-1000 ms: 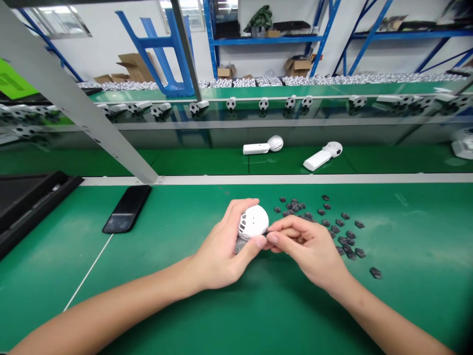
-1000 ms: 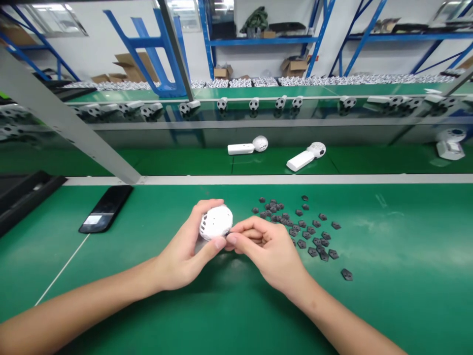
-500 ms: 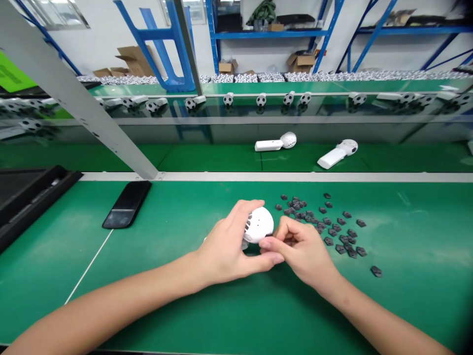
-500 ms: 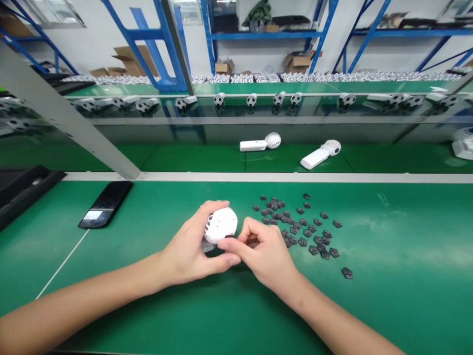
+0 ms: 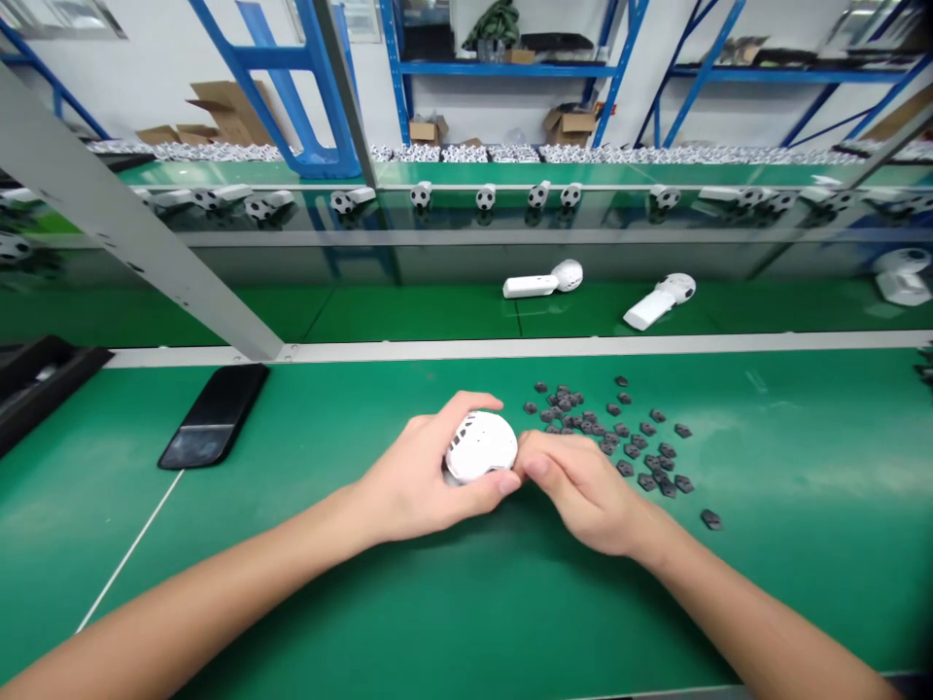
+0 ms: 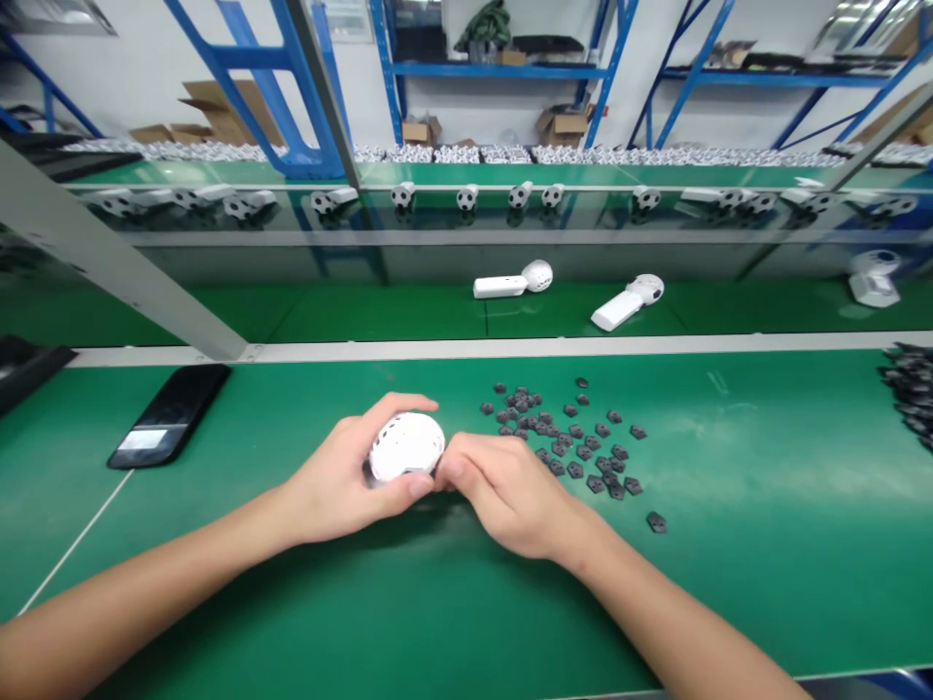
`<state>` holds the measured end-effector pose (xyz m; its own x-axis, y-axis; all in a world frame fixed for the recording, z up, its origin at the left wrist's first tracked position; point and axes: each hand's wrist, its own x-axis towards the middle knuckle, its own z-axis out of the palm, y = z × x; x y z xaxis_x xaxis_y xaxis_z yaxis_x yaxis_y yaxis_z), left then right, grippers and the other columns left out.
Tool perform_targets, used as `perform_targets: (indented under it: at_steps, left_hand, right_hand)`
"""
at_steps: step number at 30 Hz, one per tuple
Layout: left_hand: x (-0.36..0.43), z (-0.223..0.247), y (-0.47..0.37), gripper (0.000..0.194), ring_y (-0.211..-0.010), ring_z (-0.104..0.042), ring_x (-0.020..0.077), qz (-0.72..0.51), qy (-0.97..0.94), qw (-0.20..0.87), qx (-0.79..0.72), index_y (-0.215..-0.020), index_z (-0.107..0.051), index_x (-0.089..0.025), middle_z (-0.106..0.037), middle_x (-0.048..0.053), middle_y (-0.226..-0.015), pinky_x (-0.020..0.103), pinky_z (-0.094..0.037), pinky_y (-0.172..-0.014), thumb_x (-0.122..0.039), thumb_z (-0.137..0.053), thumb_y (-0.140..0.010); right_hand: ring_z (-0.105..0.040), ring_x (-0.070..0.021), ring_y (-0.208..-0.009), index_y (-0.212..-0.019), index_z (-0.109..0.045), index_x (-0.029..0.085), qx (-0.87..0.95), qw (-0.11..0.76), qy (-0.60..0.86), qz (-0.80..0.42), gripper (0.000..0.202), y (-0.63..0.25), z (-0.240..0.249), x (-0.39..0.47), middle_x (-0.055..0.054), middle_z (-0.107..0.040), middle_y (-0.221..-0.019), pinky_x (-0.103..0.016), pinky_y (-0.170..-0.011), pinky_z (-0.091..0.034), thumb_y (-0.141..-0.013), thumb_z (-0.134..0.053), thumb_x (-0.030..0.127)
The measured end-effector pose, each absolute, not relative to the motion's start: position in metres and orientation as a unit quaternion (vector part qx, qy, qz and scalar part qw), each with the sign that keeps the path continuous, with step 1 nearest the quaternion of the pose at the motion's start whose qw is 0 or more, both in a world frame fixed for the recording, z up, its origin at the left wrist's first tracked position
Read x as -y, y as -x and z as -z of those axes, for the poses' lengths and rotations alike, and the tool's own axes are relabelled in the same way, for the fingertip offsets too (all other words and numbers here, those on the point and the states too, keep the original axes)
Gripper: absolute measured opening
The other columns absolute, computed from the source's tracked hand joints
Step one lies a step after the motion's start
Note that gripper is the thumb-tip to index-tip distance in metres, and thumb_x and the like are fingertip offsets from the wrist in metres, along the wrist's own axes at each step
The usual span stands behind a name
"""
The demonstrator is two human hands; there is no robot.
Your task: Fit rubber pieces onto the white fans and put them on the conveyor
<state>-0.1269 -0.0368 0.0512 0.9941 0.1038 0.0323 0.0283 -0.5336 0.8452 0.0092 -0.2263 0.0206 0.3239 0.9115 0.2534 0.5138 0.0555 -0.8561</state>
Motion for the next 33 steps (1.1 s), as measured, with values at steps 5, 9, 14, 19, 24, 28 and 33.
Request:
perform_targets:
  at_steps: [5, 9, 14, 19, 24, 28, 33]
  left_hand:
    - [0.028, -0.057, 0.125, 0.043, -0.059, -0.058, 0.0144, -0.03, -0.853, 0.52, -0.034, -0.125, -0.058, -0.022, -0.07, 0.0, -0.077, 0.023, -0.042, -0.053, -0.045, -0.072, -0.09]
    - [0.026, -0.051, 0.127, 0.045, -0.064, -0.063, 0.0157, -0.076, -0.832, 0.547, -0.058, -0.129, -0.058, -0.022, -0.072, 0.002, -0.085, 0.024, -0.045, -0.056, -0.041, -0.073, -0.091]
    - [0.029, -0.031, 0.124, 0.073, -0.132, -0.06, 0.0338, -0.237, -0.84, 0.485, 0.057, -0.145, -0.048, -0.03, -0.061, 0.014, -0.144, 0.049, -0.047, -0.111, -0.028, -0.085, -0.082]
    - [0.025, -0.003, 0.115, 0.085, -0.154, -0.037, 0.0335, -0.253, -0.873, 0.406, 0.094, -0.159, -0.032, -0.033, -0.048, 0.013, -0.159, 0.058, -0.03, -0.125, -0.027, -0.079, -0.089]
    - [0.022, 0.013, 0.117, 0.069, -0.13, -0.054, 0.0338, -0.268, -0.903, 0.333, 0.047, -0.143, -0.054, -0.03, -0.059, 0.013, -0.135, 0.053, -0.046, -0.109, -0.035, -0.084, -0.081]
    - [0.027, 0.013, 0.12, 0.071, -0.106, -0.065, 0.0284, -0.227, -0.884, 0.407, -0.038, -0.139, -0.055, -0.029, -0.064, 0.009, -0.123, 0.041, -0.052, -0.093, -0.037, -0.086, -0.075]
    - [0.029, 0.007, 0.117, 0.075, -0.094, -0.067, 0.0225, -0.202, -0.821, 0.524, -0.104, -0.147, -0.047, -0.029, -0.068, 0.007, -0.122, 0.033, -0.052, -0.083, -0.034, -0.082, -0.081]
  right_hand:
    - [-0.068, -0.0208, -0.08, -0.1, -0.073, 0.024, 0.438, 0.394, 0.802, -0.093, 0.037, -0.061, -0.021, 0.234, -0.003, -0.075, -0.089, -0.033, -0.074, -0.05, -0.111, -0.043, 0.043]
    - [-0.069, -0.0261, -0.101, -0.112, -0.078, 0.027, 0.467, 0.259, 0.845, -0.026, 0.03, -0.075, -0.003, 0.228, -0.006, -0.075, -0.108, -0.036, -0.08, -0.051, -0.108, -0.052, 0.039]
    - [-0.064, -0.0285, -0.104, -0.117, -0.075, 0.024, 0.502, 0.192, 0.843, 0.004, 0.023, -0.067, 0.006, 0.215, -0.009, -0.072, -0.107, -0.036, -0.072, -0.051, -0.104, -0.059, 0.034]
    - [-0.062, -0.0237, -0.085, -0.091, -0.067, 0.021, 0.509, 0.235, 0.828, -0.017, 0.006, -0.065, 0.002, 0.211, -0.004, -0.067, -0.084, -0.035, -0.073, -0.049, -0.096, -0.065, 0.024]
    - [-0.065, -0.0185, -0.066, -0.1, -0.071, 0.023, 0.471, 0.324, 0.816, -0.089, 0.011, -0.053, -0.005, 0.215, 0.002, -0.069, -0.071, -0.031, -0.066, -0.051, -0.094, -0.061, 0.023]
    - [-0.077, -0.0254, -0.091, -0.108, -0.079, 0.027, 0.454, 0.386, 0.785, -0.17, 0.021, -0.043, -0.018, 0.226, -0.003, -0.082, -0.105, -0.036, -0.084, -0.059, -0.095, -0.071, 0.041]
    - [-0.076, -0.0221, -0.078, -0.109, -0.082, 0.031, 0.487, 0.388, 0.756, -0.203, 0.02, -0.027, -0.034, 0.236, 0.0, -0.084, -0.098, -0.032, -0.071, -0.056, -0.1, -0.066, 0.042]
